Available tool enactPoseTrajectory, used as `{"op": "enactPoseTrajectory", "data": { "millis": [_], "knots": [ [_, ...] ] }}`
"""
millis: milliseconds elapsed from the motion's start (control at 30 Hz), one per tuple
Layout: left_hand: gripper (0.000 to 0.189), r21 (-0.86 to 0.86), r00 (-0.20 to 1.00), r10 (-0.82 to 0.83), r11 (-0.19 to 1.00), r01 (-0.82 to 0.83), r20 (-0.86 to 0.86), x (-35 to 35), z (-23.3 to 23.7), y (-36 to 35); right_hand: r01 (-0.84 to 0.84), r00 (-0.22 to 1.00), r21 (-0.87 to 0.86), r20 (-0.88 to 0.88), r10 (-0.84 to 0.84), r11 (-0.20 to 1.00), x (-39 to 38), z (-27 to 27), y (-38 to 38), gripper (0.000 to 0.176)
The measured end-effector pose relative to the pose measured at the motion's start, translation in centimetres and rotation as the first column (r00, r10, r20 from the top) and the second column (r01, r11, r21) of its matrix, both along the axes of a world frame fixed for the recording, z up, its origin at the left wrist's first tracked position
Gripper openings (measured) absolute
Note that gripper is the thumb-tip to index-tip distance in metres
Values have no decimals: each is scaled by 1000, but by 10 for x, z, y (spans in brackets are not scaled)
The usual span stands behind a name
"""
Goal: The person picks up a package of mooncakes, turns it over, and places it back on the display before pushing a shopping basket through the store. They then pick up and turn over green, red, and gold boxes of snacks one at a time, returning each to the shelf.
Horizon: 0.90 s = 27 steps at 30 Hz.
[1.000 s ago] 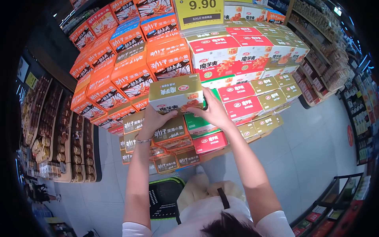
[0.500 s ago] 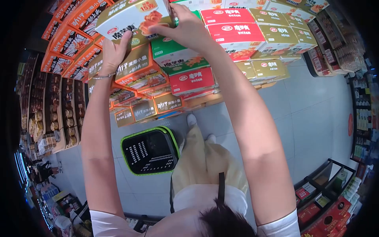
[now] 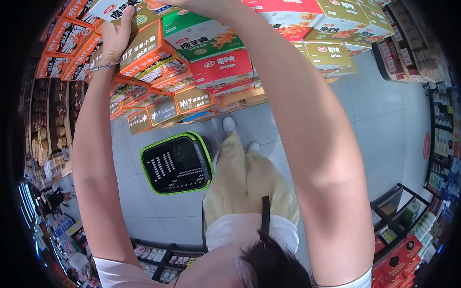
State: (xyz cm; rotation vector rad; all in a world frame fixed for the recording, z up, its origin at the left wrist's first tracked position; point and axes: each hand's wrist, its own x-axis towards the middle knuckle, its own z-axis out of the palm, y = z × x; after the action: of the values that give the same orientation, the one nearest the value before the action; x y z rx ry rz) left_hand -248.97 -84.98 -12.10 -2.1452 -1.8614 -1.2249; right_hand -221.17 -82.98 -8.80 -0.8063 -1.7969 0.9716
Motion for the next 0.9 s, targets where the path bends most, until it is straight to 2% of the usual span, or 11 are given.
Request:
{"op": "enactPoseTrajectory", "data": {
  "millis": [33,167,267,333,433,467,533,633,700,767,900],
  "knots": [
    [58,-14,997,33,999,-34,-64,-7,-1,6,-1,1000,18,-4,1,1000,0,0,0,56],
    [60,22,994,23,1000,-21,-110,-11,-5,10,-30,998,35,-60,32,999,-1,-2,-1,55],
    [60,-42,997,40,998,-43,-69,-10,-4,6,-46,996,21,-79,47,999,-4,0,-5,56],
    [60,-34,996,51,998,-54,-71,-9,-6,7,80,994,34,78,-82,996,-3,7,-9,57],
    [58,16,993,21,1000,-19,-120,1,-1,1,98,989,81,99,-106,992,-5,5,-8,59],
    [58,-48,998,11,999,-14,-63,6,3,-3,145,973,215,145,-178,966,-7,0,-5,62],
    [56,-37,998,12,999,-14,-63,10,6,-4,133,972,229,160,-172,964,-8,1,-3,64],
    [57,-82,1000,-18,996,18,-1,19,12,-9,135,964,201,199,-176,970,-7,-1,0,68],
    [55,-44,999,-13,999,11,-40,23,16,-10,134,975,168,155,-161,977,-12,-13,7,64],
    [53,-46,999,-8,999,6,-46,27,19,-13,50,990,38,132,-55,998,-7,3,2,64],
    [46,-83,986,-55,996,43,-157,30,30,-16,113,983,7,143,-113,994,-6,0,-2,70]
  ]
}}
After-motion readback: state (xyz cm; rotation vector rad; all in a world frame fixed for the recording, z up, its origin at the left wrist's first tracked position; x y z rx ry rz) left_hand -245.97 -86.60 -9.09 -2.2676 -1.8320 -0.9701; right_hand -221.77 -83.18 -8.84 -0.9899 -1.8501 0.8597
